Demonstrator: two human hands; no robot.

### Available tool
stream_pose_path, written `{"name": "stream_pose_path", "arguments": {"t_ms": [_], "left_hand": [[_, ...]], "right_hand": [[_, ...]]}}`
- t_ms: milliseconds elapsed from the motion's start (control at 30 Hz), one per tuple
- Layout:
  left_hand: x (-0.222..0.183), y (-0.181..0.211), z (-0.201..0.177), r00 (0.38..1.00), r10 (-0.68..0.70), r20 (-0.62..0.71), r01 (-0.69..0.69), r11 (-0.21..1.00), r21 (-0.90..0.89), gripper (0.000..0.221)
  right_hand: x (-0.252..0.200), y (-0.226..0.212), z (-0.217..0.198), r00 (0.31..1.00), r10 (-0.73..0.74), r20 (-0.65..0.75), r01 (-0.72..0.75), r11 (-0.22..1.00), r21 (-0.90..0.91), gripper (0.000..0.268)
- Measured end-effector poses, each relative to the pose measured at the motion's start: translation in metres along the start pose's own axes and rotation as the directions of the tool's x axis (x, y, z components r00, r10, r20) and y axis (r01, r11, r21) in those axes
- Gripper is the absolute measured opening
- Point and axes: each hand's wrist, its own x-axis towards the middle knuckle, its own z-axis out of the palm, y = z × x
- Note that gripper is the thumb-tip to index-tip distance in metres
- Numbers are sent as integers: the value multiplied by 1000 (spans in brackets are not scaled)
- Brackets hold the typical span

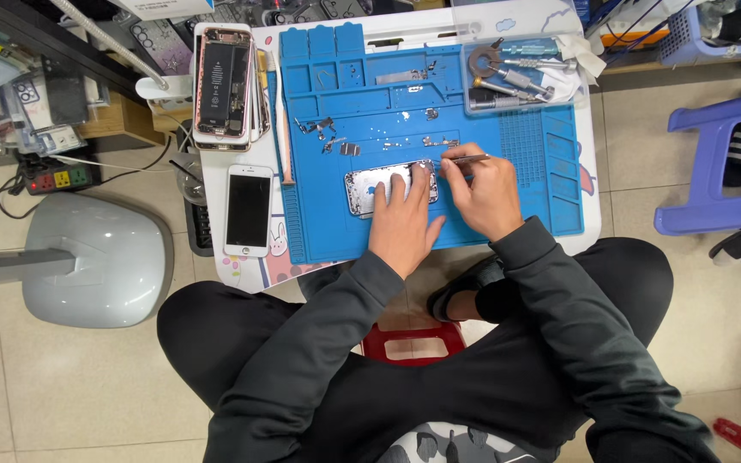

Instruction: The person uses a screwdriver to remove screws from a disassembled smartphone on a blue mat. They then use tweezers to lift and remove small internal components from the phone's chassis.

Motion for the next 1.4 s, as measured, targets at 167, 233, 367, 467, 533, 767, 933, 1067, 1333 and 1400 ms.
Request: {"name": "stream_pose_path", "arguments": {"t_ms": [167,233,367,467,533,767,933,1067,1333,1400], "left_hand": [[-1,1,1,1000,1,16,-1,1000,-16,75],[0,0,0,1000,3,22,-2,1000,-24,75],[0,0,3,1000,7,14,-7,1000,-12,75],[1,2,4,1000,4,16,-3,1000,-18,76],[3,-1,3,1000,7,11,-7,1000,-28,75],[5,-1,1,1000,1,15,-1,999,-44,75],[4,0,0,1000,0,16,1,999,-48,75],[2,-1,-1,1000,3,29,-2,999,-44,74],[3,-1,-7,999,-4,51,5,999,-35,73],[5,-1,-3,999,5,48,-3,1000,-24,74]], "right_hand": [[-3,0,1,1000,19,5,-19,1000,16,8],[-3,4,3,1000,29,8,-29,1000,9,8],[-2,7,4,1000,13,-5,-14,1000,-6,9],[-2,5,2,1000,19,13,-18,1000,-21,8],[0,6,3,1000,16,9,-16,999,-30,8],[-1,4,2,1000,-8,15,9,1000,-28,8],[-2,3,2,999,-8,32,9,999,-45,7],[-5,4,4,1000,1,21,-1,1000,-17,7],[-4,4,4,999,-12,34,13,1000,-25,7],[-2,4,3,999,-21,27,22,999,-25,7]]}}
